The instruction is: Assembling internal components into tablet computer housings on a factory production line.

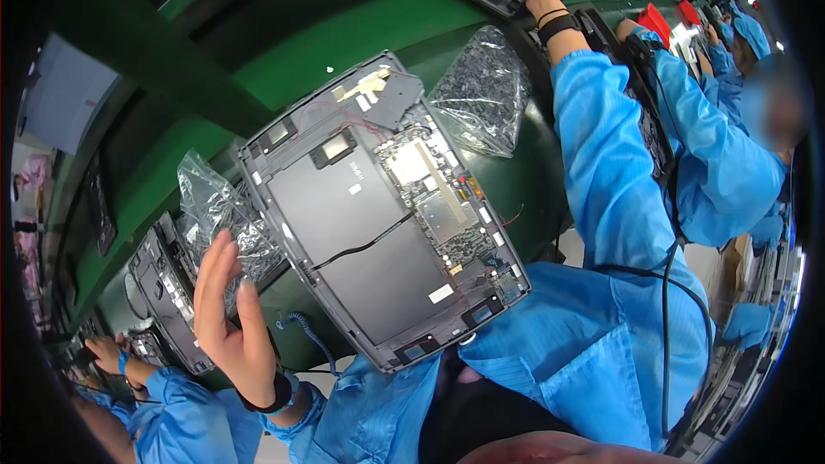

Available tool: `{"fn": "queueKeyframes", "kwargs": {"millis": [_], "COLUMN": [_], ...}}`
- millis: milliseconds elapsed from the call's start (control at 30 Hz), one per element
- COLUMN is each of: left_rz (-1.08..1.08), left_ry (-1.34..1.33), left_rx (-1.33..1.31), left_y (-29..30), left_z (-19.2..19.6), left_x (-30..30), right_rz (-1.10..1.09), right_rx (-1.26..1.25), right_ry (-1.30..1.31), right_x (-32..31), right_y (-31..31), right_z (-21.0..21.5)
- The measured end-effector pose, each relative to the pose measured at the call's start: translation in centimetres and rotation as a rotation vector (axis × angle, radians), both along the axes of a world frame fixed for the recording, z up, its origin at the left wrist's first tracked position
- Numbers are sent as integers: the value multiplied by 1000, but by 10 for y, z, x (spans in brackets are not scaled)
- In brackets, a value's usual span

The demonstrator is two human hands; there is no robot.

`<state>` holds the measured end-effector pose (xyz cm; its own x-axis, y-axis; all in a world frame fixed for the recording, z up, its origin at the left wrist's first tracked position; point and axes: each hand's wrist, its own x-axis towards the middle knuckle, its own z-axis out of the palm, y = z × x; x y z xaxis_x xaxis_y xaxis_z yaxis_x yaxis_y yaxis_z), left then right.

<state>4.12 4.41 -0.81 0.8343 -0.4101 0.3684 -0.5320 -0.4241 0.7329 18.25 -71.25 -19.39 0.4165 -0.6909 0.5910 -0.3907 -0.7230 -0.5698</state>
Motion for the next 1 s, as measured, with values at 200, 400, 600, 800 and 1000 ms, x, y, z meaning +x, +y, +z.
{"fn": "queueKeyframes", "kwargs": {"millis": [200,400,600,800,1000], "left_rz": [268,126,-113,-184,-163], "left_ry": [63,-221,-253,-55,11], "left_rx": [92,261,376,261,228], "left_y": [28,1,-24,-27,-26], "left_z": [-42,-77,-108,-106,-110], "left_x": [16,51,77,98,94], "right_rz": [156,845,1087,1176,1200], "right_rx": [726,841,900,447,537], "right_ry": [-437,-559,-146,238,281], "right_x": [-20,-27,-80,-102,-111], "right_y": [76,223,358,387,380], "right_z": [63,143,209,209,203]}}
